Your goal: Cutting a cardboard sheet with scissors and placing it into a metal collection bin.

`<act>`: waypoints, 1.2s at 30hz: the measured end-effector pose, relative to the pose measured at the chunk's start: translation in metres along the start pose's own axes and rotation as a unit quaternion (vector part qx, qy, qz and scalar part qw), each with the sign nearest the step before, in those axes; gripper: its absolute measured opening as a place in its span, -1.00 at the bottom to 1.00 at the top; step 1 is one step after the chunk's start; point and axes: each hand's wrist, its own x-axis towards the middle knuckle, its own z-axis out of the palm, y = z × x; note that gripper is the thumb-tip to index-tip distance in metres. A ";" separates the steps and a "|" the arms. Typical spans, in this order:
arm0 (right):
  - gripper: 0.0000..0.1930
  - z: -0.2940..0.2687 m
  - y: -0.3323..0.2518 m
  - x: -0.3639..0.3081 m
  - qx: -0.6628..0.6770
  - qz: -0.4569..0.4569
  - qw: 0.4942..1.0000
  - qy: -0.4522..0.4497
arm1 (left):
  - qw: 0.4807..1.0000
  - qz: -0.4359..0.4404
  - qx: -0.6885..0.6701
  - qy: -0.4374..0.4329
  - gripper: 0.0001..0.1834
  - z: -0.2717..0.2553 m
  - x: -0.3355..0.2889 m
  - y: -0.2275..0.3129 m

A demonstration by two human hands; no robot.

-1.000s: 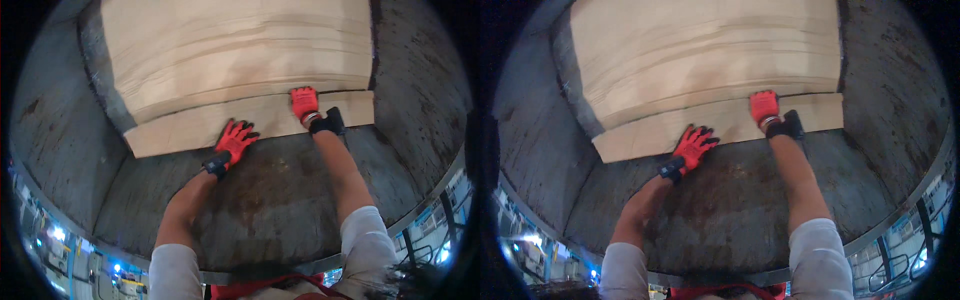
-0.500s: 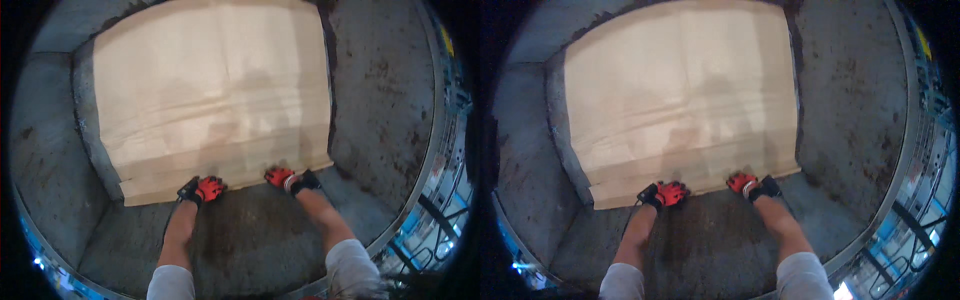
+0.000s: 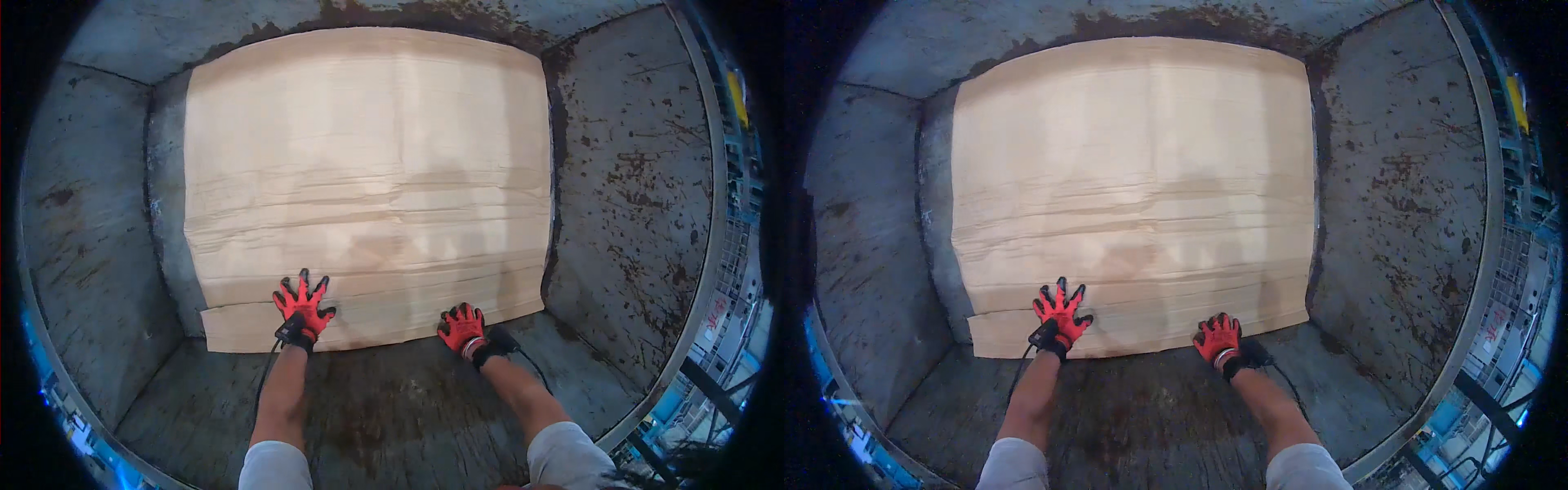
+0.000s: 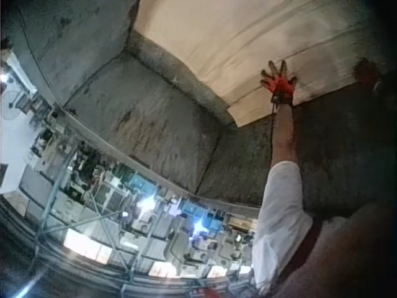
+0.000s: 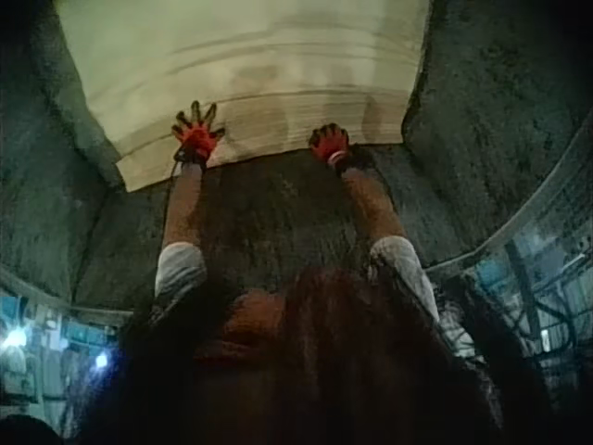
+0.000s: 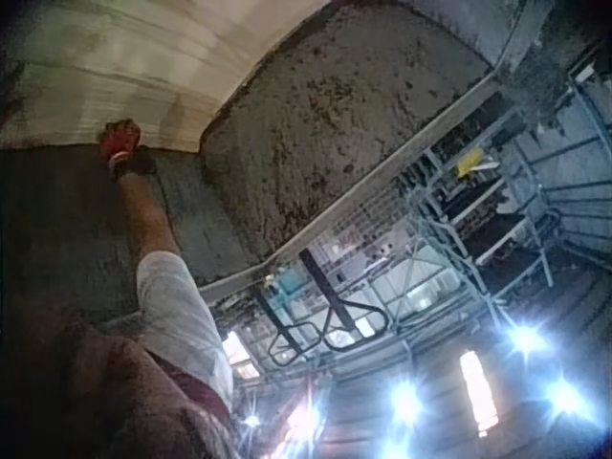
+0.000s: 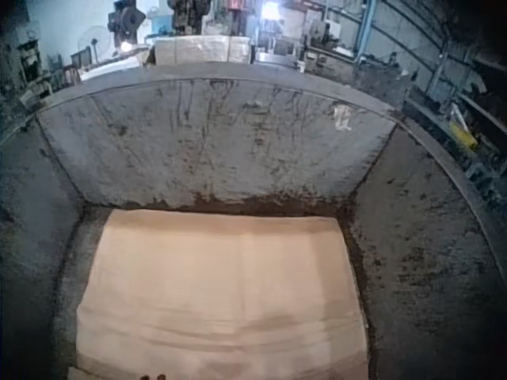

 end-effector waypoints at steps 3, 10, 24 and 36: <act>-0.50 0.011 0.006 0.003 -0.003 0.000 0.996 0.089 | 1.000 0.014 0.001 0.028 -0.23 0.004 0.014 0.000; -0.52 -0.015 0.003 0.014 0.024 0.034 0.998 0.047 | 0.999 0.020 -0.020 0.027 -0.28 -0.022 0.040 0.016; -0.30 -0.038 0.014 0.018 0.008 0.149 0.988 0.047 | 0.981 0.105 0.070 -0.146 -0.12 -0.022 0.034 0.082; 0.07 -0.002 0.046 0.028 0.094 0.153 0.983 -0.049 | 0.997 0.074 0.001 0.023 -0.10 -0.054 0.073 0.093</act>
